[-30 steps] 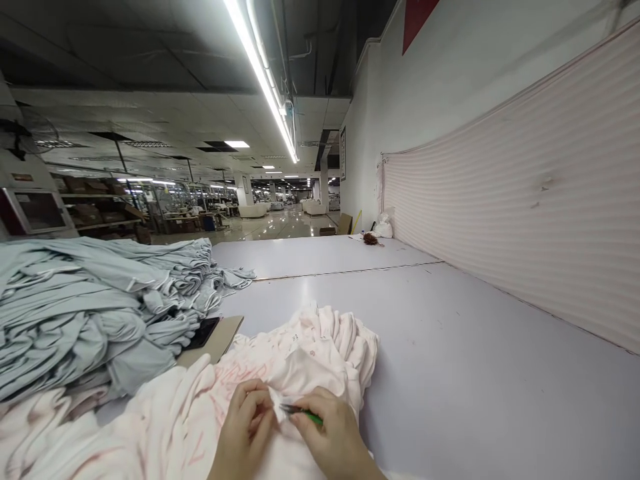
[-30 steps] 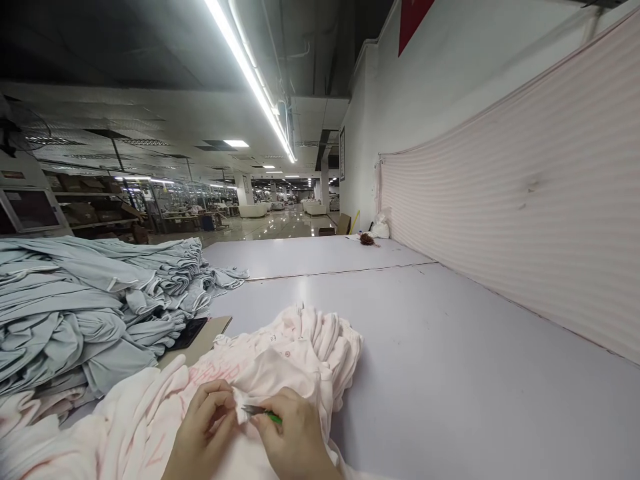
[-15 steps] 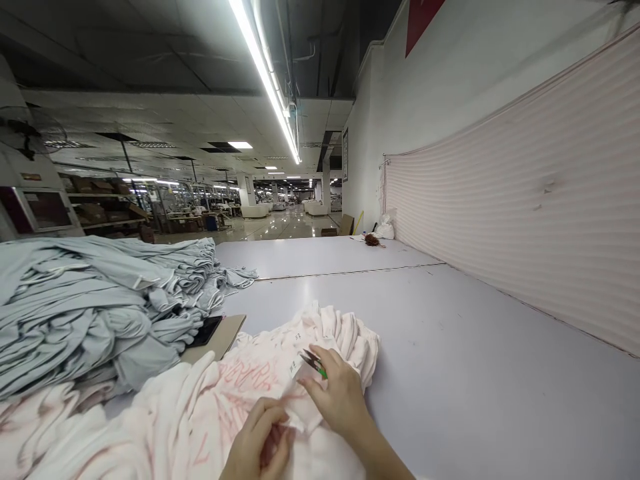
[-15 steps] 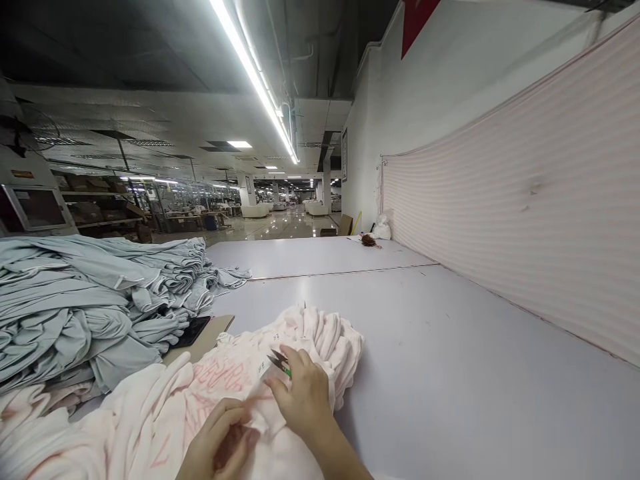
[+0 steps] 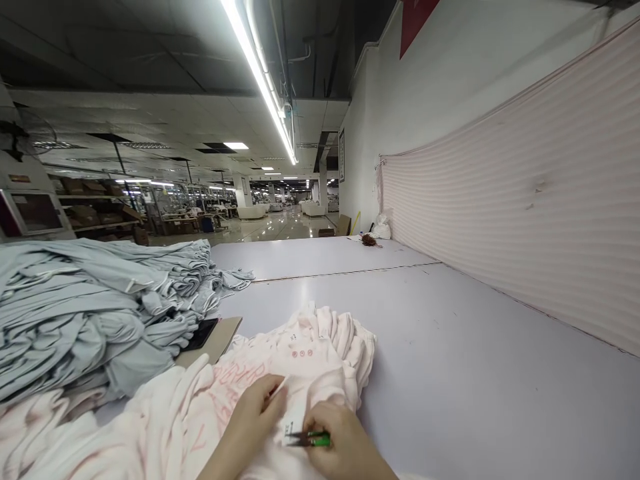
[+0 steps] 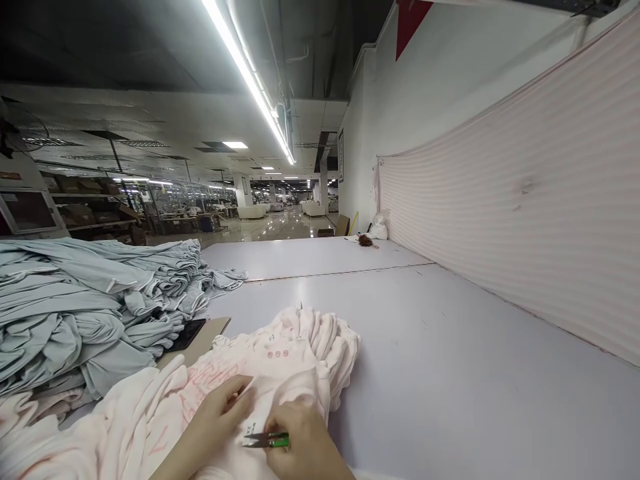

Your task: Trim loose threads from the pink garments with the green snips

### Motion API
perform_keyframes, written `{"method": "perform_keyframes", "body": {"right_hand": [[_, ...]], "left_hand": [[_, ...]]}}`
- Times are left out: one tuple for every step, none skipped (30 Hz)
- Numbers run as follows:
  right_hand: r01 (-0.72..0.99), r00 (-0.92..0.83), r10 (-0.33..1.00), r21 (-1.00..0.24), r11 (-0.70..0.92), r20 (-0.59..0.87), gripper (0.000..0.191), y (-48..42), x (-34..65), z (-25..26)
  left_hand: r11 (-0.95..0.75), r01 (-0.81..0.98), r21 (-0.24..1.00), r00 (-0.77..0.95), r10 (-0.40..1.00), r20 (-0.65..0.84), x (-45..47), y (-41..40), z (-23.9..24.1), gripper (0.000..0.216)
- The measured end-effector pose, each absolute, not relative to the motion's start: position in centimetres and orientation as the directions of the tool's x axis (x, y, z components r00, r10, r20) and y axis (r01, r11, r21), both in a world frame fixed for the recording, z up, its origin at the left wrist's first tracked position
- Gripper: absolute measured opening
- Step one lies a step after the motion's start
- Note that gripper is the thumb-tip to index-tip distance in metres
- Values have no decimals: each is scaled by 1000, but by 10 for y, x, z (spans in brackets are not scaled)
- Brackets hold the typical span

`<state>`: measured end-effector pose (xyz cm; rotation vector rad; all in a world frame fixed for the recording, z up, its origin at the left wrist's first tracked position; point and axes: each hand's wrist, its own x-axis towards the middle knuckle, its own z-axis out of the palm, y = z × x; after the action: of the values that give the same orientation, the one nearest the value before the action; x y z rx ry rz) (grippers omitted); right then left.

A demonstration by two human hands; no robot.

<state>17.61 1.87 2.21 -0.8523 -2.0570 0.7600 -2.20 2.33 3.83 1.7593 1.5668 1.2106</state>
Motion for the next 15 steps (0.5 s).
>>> {"method": "perform_keyframes", "body": {"right_hand": [[311, -474, 792, -768, 560, 386, 25, 18, 177, 24], [311, -443, 819, -794, 522, 364, 23, 18, 178, 26], [312, -399, 844, -812, 493, 358, 21, 18, 179, 29], [316, -352, 861, -820, 478, 366, 20, 17, 179, 33], [322, -314, 869, -818, 477, 383, 19, 18, 180, 36], [328, -292, 868, -810, 486, 402, 18, 18, 179, 39], [337, -286, 861, -797, 500, 419, 19, 18, 178, 41], [349, -296, 853, -783, 515, 429, 20, 19, 177, 43], [369, -308, 849, -769, 522, 429, 21, 19, 174, 43], [398, -310, 852, -756, 519, 422, 20, 20, 171, 43], [429, -303, 859, -746, 509, 412, 18, 21, 168, 42], [453, -290, 868, -741, 495, 403, 16, 22, 165, 41], [462, -277, 876, -745, 481, 394, 15, 22, 161, 41], [456, -270, 882, -755, 471, 386, 14, 23, 159, 40], [440, -270, 883, -767, 467, 383, 15, 23, 157, 40]], "left_hand": [[-216, 503, 837, -40, 961, 272, -20, 23, 40, 29], [-215, 485, 848, -26, 965, 260, -19, 23, 41, 35], [-210, 463, 861, -16, 969, 245, -19, 21, 42, 39], [-207, 441, 873, -4, 973, 232, -19, 19, 43, 42], [-206, 414, 887, 7, 975, 223, -19, 17, 45, 43], [-204, 379, 903, 14, 977, 215, -19, 14, 46, 43], [-200, 337, 920, 16, 978, 207, -19, 12, 48, 43], [-193, 292, 937, 15, 980, 198, -19, 10, 49, 42], [-184, 249, 951, 12, 982, 187, -19, 8, 49, 41], [-175, 215, 961, 8, 984, 177, -20, 7, 49, 40], [-169, 195, 966, 3, 985, 172, -21, 6, 48, 39], [-169, 190, 967, 3, 985, 172, -21, 5, 46, 39], [-175, 192, 966, 4, 984, 178, -22, 5, 43, 39], [-184, 199, 963, 4, 982, 187, -23, 5, 40, 39], [-195, 212, 958, 2, 980, 199, -23, 5, 36, 40]]}}
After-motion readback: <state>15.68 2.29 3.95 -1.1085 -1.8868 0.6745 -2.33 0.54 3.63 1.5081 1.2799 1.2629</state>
